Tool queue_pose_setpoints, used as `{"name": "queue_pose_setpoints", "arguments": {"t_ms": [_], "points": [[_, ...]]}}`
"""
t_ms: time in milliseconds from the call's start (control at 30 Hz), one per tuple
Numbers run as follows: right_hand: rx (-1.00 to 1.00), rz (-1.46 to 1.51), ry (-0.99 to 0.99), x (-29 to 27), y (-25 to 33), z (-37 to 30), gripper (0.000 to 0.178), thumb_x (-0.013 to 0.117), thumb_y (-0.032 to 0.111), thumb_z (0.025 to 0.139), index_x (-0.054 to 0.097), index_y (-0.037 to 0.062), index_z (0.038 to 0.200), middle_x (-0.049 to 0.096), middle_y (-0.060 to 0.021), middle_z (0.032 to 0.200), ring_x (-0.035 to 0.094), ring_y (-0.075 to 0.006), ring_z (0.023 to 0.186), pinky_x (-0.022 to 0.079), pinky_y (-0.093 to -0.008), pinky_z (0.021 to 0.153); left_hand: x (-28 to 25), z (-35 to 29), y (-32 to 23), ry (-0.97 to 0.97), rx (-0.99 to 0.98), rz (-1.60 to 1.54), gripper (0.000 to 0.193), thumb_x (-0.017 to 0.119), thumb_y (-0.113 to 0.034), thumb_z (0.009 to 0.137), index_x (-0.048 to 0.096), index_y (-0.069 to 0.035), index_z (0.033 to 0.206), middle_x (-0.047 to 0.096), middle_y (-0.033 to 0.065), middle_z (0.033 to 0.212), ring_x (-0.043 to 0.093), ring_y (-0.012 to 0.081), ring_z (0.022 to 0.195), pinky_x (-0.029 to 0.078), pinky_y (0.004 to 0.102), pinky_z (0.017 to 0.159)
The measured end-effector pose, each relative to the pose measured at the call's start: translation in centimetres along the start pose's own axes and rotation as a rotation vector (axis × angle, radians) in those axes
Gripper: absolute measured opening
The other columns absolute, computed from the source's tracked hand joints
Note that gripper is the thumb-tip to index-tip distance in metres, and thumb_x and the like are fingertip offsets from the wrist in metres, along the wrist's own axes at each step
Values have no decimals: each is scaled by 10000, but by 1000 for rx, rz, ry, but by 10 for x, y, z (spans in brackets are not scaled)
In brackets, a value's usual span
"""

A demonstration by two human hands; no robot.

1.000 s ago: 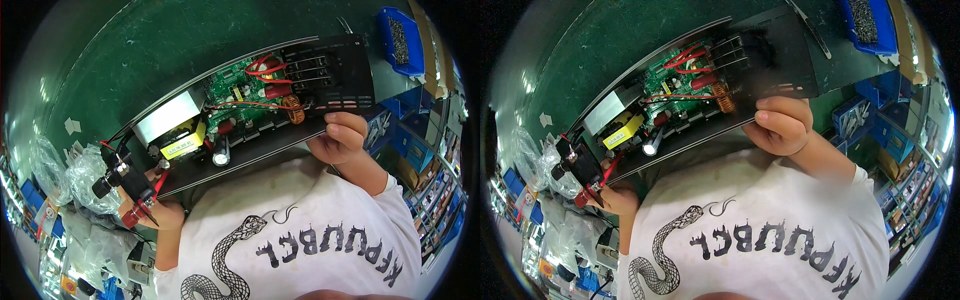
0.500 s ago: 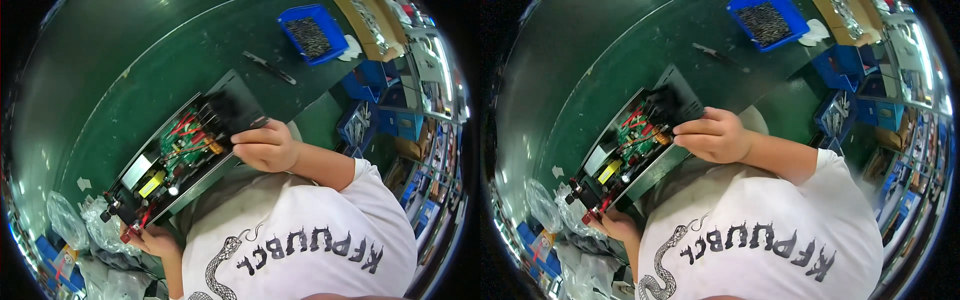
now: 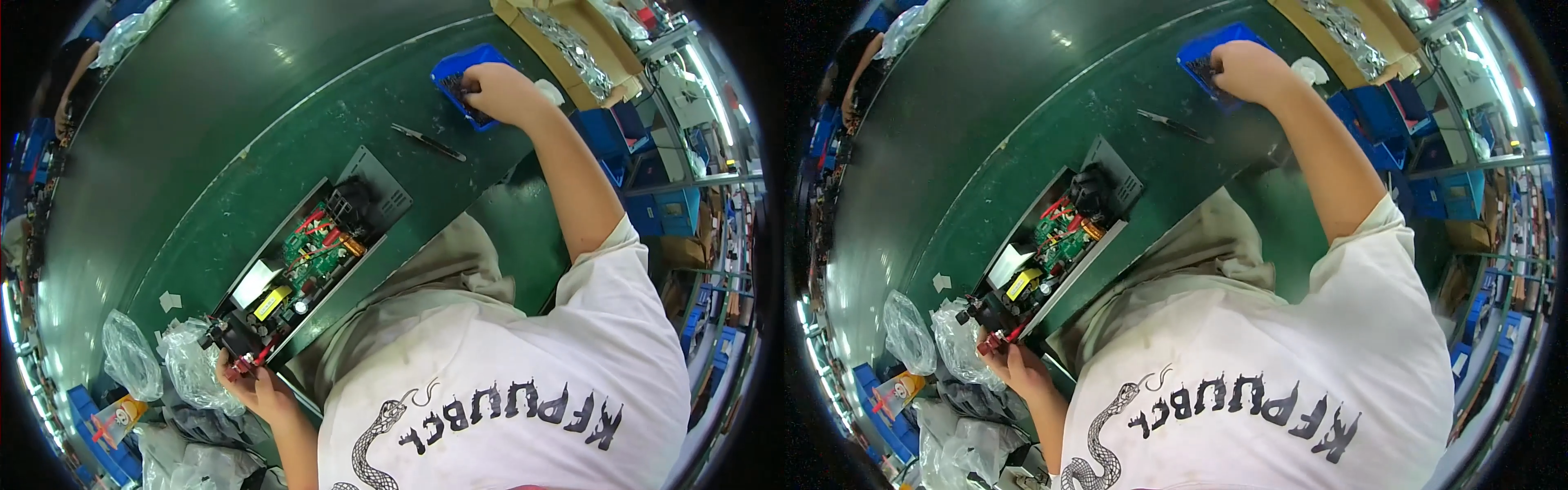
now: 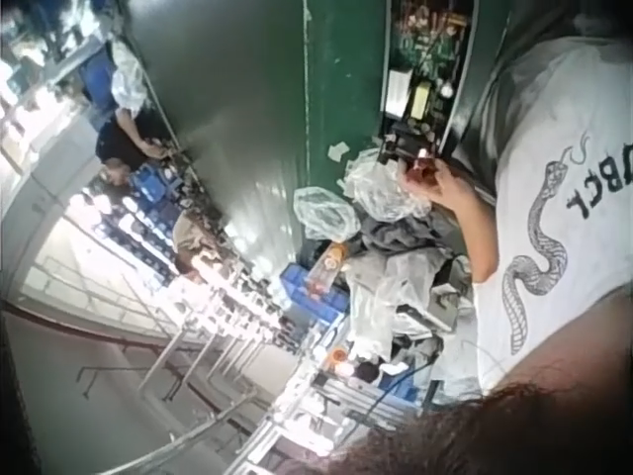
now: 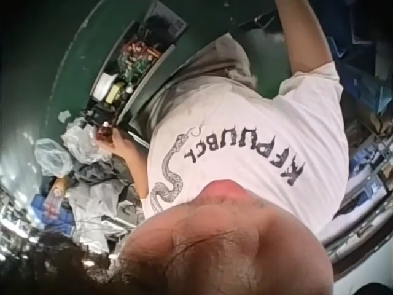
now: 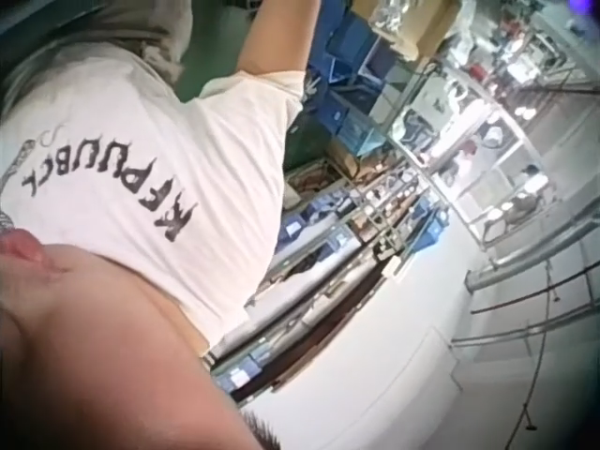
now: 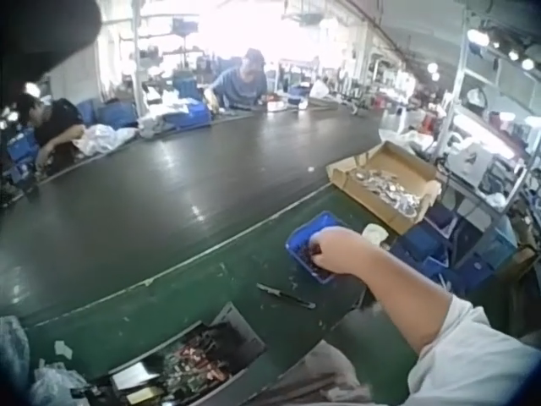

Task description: Assembling and inspecting internal components of an electronic device on a production line.

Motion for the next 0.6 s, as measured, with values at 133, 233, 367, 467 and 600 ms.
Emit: {"name": "queue_pose_setpoints", "arguments": {"t_ms": [133,233,367,467,600], "points": [[27,55,20,0,4,2,239,646,164,806,707,9,979,706,-176,933,668,-333,897,524,-405,813,4,-3,-5,44,27,-10,716,693,-226,862,327,11,1430,470,125,1293,488,237,1168,368,380,1061],[87,141,-3,-7,8,-4,237,652,186,822,728,23,977,714,-170,936,676,-315,883,527,-391,814,2,-6,-6,51,20,72,757,690,-320,874,313,8,1442,431,142,1371,445,240,1236,344,381,1079],[31,202,-223,-13,3,-13,219,634,214,832,744,42,912,710,-159,866,679,-295,828,534,-394,769,9,-6,-25,-2,216,339,779,654,-413,890,295,-6,1449,282,178,1505,368,259,1310,330,409,1085],[44,224,-266,-14,-1,-15,214,654,221,830,746,50,920,714,-154,872,680,-296,833,534,-390,774,12,-12,-37,-30,410,462,788,654,-413,887,277,-8,1448,240,180,1515,347,297,1324,316,460,1089],[30,260,-279,-24,3,-22,211,678,225,821,745,51,919,714,-146,859,681,-290,828,533,-380,773,15,-25,-59,-77,659,603,687,660,-356,855,334,-37,1369,269,172,1462,306,314,1333,347,463,1036]]}}
Point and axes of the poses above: each hand's wrist, its own z-axis towards the middle knuckle, its own x-axis out of the palm, y = z × x, the point moved 6 cm from there along z, towards the middle knuckle
